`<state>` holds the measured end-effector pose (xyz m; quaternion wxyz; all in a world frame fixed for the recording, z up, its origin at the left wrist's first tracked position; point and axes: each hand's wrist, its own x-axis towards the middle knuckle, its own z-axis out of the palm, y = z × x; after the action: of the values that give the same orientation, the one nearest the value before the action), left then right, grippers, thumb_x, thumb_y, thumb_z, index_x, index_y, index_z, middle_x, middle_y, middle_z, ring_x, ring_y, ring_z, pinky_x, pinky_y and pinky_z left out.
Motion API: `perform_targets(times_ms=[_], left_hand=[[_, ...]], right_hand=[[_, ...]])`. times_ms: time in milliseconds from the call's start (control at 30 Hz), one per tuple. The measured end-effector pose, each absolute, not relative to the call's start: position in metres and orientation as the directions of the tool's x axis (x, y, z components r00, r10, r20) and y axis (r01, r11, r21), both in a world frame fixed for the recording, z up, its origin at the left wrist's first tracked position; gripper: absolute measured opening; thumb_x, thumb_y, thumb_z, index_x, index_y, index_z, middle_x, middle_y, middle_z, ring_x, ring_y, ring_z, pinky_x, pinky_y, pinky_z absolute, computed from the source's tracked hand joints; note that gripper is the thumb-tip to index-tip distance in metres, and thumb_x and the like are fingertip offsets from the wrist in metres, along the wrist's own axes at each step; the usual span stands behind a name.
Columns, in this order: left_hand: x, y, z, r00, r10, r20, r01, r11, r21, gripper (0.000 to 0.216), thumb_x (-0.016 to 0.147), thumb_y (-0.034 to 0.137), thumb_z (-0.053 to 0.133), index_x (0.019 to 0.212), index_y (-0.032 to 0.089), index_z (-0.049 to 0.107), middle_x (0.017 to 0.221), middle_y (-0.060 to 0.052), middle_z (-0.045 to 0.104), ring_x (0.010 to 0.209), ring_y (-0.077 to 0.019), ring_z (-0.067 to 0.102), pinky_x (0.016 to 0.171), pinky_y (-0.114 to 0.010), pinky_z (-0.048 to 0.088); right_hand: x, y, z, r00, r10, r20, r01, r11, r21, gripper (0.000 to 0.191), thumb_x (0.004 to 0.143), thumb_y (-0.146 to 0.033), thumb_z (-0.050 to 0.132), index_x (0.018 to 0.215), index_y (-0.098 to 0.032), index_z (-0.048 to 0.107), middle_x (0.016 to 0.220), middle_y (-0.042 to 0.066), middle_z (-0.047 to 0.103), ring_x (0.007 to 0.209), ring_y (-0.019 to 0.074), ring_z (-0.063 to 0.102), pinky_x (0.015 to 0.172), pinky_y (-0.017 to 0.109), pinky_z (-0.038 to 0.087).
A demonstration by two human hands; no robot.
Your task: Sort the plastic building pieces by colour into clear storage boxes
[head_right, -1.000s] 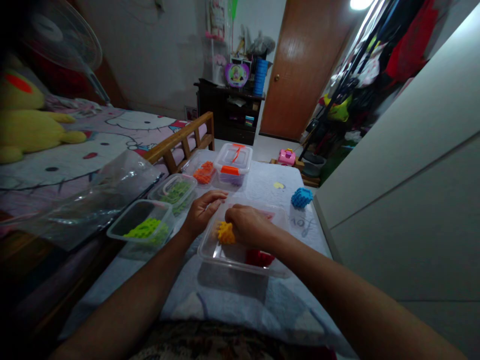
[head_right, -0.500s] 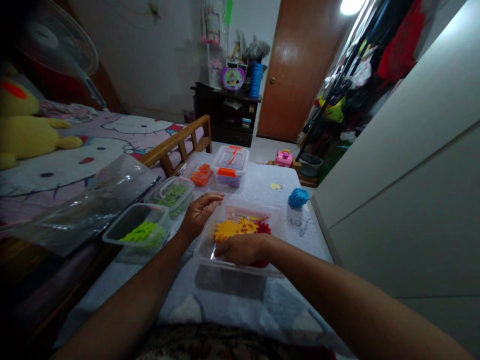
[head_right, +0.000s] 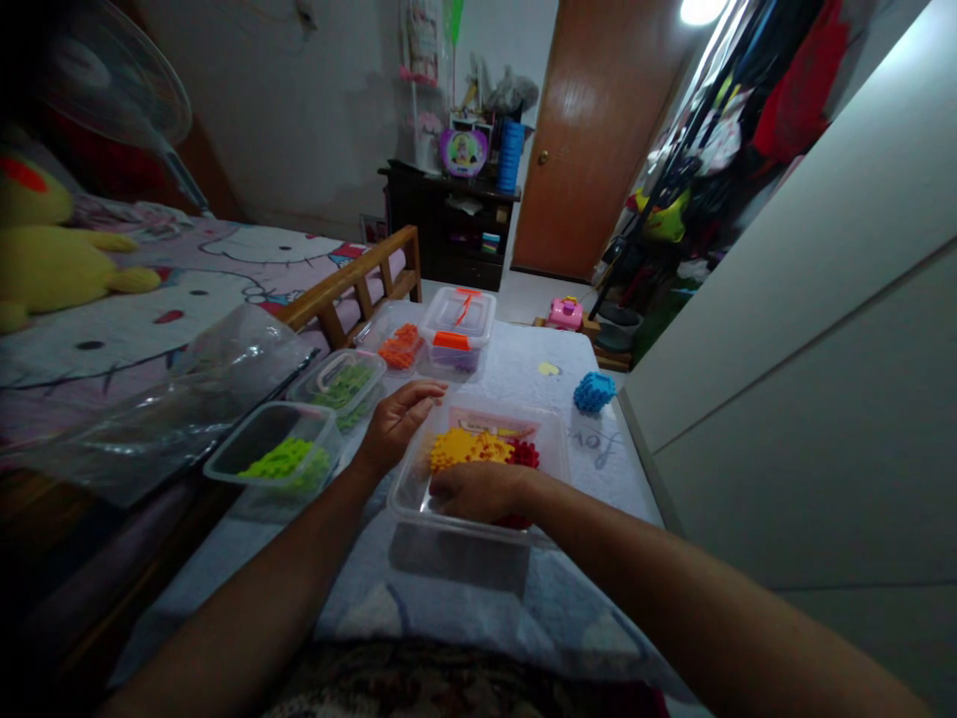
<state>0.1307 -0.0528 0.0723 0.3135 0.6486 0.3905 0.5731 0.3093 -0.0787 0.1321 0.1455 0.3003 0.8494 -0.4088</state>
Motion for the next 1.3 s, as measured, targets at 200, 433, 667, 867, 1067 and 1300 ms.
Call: perform_targets(times_ms=[200, 433, 667, 867, 1067, 1300], left_hand=[[0.131, -0.054, 0.075, 0.043, 0.860, 0.509, 0.145, -0.509, 0.848, 0.022, 0.091, 0.033, 0.054, 0.096, 0.018, 0.069, 0.111, -0.008, 0.070, 0.107, -0.0220, 0.064, 0.097, -0.036, 0.049], [0.132, -0.055, 0.076, 0.045, 0.869, 0.493, 0.149, -0.494, 0.857, 0.023, 0.091, 0.035, 0.054, 0.097, 0.019, 0.069, 0.112, -0.008, 0.069, 0.108, -0.0227, 0.064, 0.099, -0.037, 0.048], [0.132, -0.054, 0.076, 0.034, 0.877, 0.479, 0.158, -0.478, 0.864, 0.025, 0.090, 0.037, 0.054, 0.097, 0.019, 0.070, 0.113, -0.008, 0.070, 0.109, -0.0244, 0.063, 0.100, -0.040, 0.048], [0.132, -0.054, 0.076, 0.037, 0.887, 0.460, 0.153, -0.459, 0.875, 0.026, 0.090, 0.038, 0.055, 0.099, 0.019, 0.070, 0.113, -0.008, 0.070, 0.109, -0.0245, 0.064, 0.100, -0.039, 0.047], [0.131, -0.054, 0.072, 0.028, 0.903, 0.429, 0.168, -0.427, 0.888, 0.027, 0.090, 0.040, 0.055, 0.099, 0.020, 0.070, 0.116, -0.009, 0.069, 0.110, -0.0256, 0.063, 0.099, -0.040, 0.049], [0.129, -0.055, 0.072, 0.030, 0.897, 0.441, 0.171, -0.439, 0.882, 0.026, 0.091, 0.039, 0.054, 0.100, 0.020, 0.070, 0.116, -0.008, 0.069, 0.108, -0.0248, 0.064, 0.099, -0.040, 0.048]], right_hand=[[0.306, -0.079, 0.130, -0.746, 0.484, -0.458, 0.666, 0.538, -0.517, 0.025, 0.082, -0.014, 0.053, 0.101, -0.016, 0.069, 0.099, 0.007, 0.072, 0.086, 0.0189, 0.064, 0.076, 0.029, 0.046], [0.322, -0.075, 0.173, -0.838, 0.433, -0.332, 0.527, 0.488, -0.696, 0.026, 0.086, -0.012, 0.054, 0.108, -0.017, 0.067, 0.106, 0.006, 0.072, 0.097, 0.0155, 0.065, 0.089, 0.028, 0.049], [0.428, -0.019, 0.213, -0.326, 0.945, 0.015, 0.606, 0.221, -0.764, 0.031, 0.085, -0.032, 0.059, 0.112, -0.016, 0.063, 0.095, 0.007, 0.072, 0.083, 0.0173, 0.067, 0.077, 0.033, 0.054], [0.507, 0.022, 0.162, 0.084, 0.990, 0.117, 0.913, -0.030, -0.406, 0.046, 0.077, -0.026, 0.064, 0.120, -0.009, 0.061, 0.123, 0.019, 0.064, 0.111, 0.0285, 0.062, 0.094, 0.039, 0.048], [0.520, 0.041, 0.114, 0.017, 0.999, 0.038, 0.987, -0.010, -0.159, 0.085, 0.067, -0.028, 0.076, 0.143, -0.012, 0.042, 0.148, 0.022, 0.045, 0.136, 0.0348, 0.041, 0.109, 0.045, 0.036], [0.522, 0.071, 0.106, -0.077, 0.995, -0.056, 0.996, 0.075, -0.043, 0.084, 0.059, -0.020, 0.079, 0.138, -0.018, 0.049, 0.146, 0.018, 0.049, 0.135, 0.0382, 0.041, 0.107, 0.047, 0.036]])
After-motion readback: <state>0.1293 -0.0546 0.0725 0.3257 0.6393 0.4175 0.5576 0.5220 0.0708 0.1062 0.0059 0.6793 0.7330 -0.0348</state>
